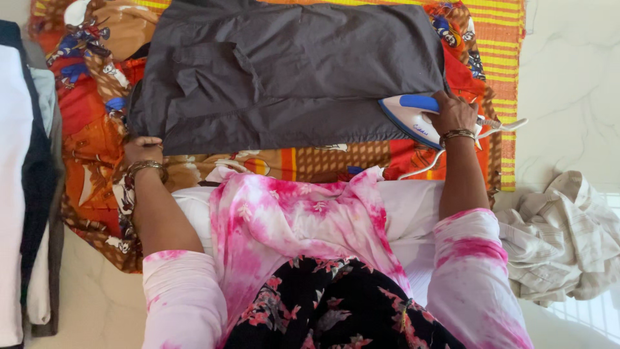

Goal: The person irons a dark gray shirt laid out on a patterned mat on the floor. They use a blue and white iron to smooth the front, sleeves, and back, then fold the shirt and place it on a stack of other clothes.

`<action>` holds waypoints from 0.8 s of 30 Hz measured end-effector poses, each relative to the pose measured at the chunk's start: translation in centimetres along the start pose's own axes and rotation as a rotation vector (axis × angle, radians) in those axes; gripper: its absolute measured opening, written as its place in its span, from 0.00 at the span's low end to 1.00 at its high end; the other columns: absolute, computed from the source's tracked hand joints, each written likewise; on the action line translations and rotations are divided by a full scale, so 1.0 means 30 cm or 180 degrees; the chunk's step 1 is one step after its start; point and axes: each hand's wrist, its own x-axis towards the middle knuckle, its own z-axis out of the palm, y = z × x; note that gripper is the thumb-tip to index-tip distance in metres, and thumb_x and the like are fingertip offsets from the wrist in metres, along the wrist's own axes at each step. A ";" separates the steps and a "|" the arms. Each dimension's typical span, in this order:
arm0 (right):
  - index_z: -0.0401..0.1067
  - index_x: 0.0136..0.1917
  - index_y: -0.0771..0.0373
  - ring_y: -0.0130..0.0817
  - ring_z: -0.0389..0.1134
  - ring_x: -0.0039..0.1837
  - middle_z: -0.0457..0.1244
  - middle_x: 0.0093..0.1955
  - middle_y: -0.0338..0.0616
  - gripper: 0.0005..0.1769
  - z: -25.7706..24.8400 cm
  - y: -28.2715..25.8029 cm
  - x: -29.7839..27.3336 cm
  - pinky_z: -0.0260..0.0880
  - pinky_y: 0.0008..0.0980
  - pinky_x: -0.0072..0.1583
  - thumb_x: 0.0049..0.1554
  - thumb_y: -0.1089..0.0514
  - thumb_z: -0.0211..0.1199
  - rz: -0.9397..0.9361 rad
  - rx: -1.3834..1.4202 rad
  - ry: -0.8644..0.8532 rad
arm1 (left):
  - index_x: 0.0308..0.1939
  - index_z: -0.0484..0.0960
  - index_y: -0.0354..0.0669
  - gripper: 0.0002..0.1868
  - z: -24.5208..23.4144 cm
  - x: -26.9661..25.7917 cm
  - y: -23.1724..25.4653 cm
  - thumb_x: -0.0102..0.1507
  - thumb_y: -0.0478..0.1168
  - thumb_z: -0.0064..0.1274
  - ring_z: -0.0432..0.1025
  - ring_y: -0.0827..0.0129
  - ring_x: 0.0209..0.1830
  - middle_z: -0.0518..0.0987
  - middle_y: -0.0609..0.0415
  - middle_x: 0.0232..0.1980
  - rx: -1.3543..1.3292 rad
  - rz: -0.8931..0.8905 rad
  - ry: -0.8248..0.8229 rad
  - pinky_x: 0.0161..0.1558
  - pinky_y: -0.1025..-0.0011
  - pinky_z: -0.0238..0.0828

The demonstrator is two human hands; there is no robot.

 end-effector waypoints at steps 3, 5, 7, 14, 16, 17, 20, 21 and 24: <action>0.75 0.59 0.46 0.52 0.69 0.59 0.70 0.54 0.47 0.33 -0.022 0.013 -0.009 0.63 0.57 0.58 0.44 0.35 0.78 0.0101 0.0225 0.0073 | 0.41 0.86 0.42 0.09 0.011 0.046 -0.045 0.66 0.43 0.59 0.80 0.56 0.32 0.84 0.42 0.40 0.0277 0.0229 -0.0136 0.35 0.62 0.77; 0.76 0.60 0.48 0.55 0.69 0.59 0.70 0.55 0.51 0.38 -0.030 0.007 -0.018 0.64 0.57 0.58 0.41 0.30 0.79 0.0280 0.0229 -0.0082 | 0.42 0.88 0.38 0.28 0.020 0.082 -0.056 0.64 0.63 0.62 0.77 0.41 0.47 0.83 0.34 0.45 0.1159 0.1151 0.0135 0.50 0.52 0.73; 0.77 0.58 0.51 0.57 0.71 0.58 0.71 0.55 0.53 0.39 -0.042 -0.011 -0.012 0.68 0.57 0.56 0.43 0.26 0.77 0.0407 0.0047 -0.0393 | 0.43 0.88 0.42 0.34 0.036 0.081 -0.073 0.53 0.68 0.69 0.76 0.43 0.53 0.83 0.35 0.48 0.1048 0.1010 0.0055 0.57 0.54 0.71; 0.78 0.54 0.54 0.55 0.73 0.51 0.71 0.49 0.50 0.35 -0.078 -0.194 -0.072 0.72 0.53 0.51 0.48 0.26 0.76 -0.0490 0.0116 0.0209 | 0.52 0.86 0.48 0.31 0.014 -0.007 0.048 0.47 0.54 0.74 0.75 0.51 0.58 0.80 0.45 0.58 0.1137 -0.0182 -0.0605 0.60 0.58 0.69; 0.77 0.52 0.56 0.53 0.73 0.50 0.71 0.47 0.49 0.34 -0.078 -0.315 -0.069 0.73 0.50 0.51 0.50 0.26 0.76 -0.1046 0.0175 0.0523 | 0.51 0.87 0.44 0.28 -0.009 -0.029 0.093 0.52 0.53 0.71 0.78 0.52 0.54 0.83 0.43 0.56 0.1052 -0.0247 -0.0780 0.59 0.59 0.72; 0.77 0.52 0.56 0.53 0.73 0.48 0.71 0.47 0.49 0.33 -0.074 -0.390 -0.070 0.72 0.50 0.48 0.49 0.28 0.76 -0.1158 0.0361 0.0531 | 0.51 0.87 0.42 0.26 -0.014 -0.041 0.108 0.54 0.53 0.70 0.80 0.52 0.53 0.84 0.43 0.55 0.1005 -0.0271 -0.0872 0.58 0.60 0.74; 0.76 0.50 0.58 0.53 0.73 0.45 0.70 0.44 0.50 0.34 -0.067 -0.647 -0.060 0.73 0.50 0.47 0.49 0.28 0.75 -0.1620 0.0594 0.0501 | 0.46 0.89 0.41 0.23 -0.042 -0.065 0.129 0.55 0.52 0.69 0.80 0.53 0.51 0.85 0.42 0.51 0.0895 -0.0167 -0.0864 0.57 0.60 0.74; 0.76 0.51 0.58 0.54 0.73 0.43 0.70 0.44 0.51 0.34 -0.066 -0.735 -0.060 0.73 0.50 0.45 0.48 0.28 0.75 -0.1683 0.0582 0.0504 | 0.46 0.88 0.40 0.22 -0.048 -0.071 0.131 0.55 0.51 0.70 0.80 0.53 0.50 0.85 0.42 0.50 0.0778 -0.0187 -0.0798 0.56 0.60 0.74; 0.76 0.48 0.58 0.55 0.73 0.42 0.70 0.42 0.52 0.35 -0.066 -0.987 -0.065 0.73 0.51 0.43 0.47 0.26 0.74 -0.1765 0.0413 0.0385 | 0.43 0.87 0.41 0.20 -0.059 -0.088 0.129 0.55 0.49 0.69 0.79 0.52 0.50 0.84 0.42 0.49 0.0508 -0.0220 -0.0613 0.55 0.60 0.74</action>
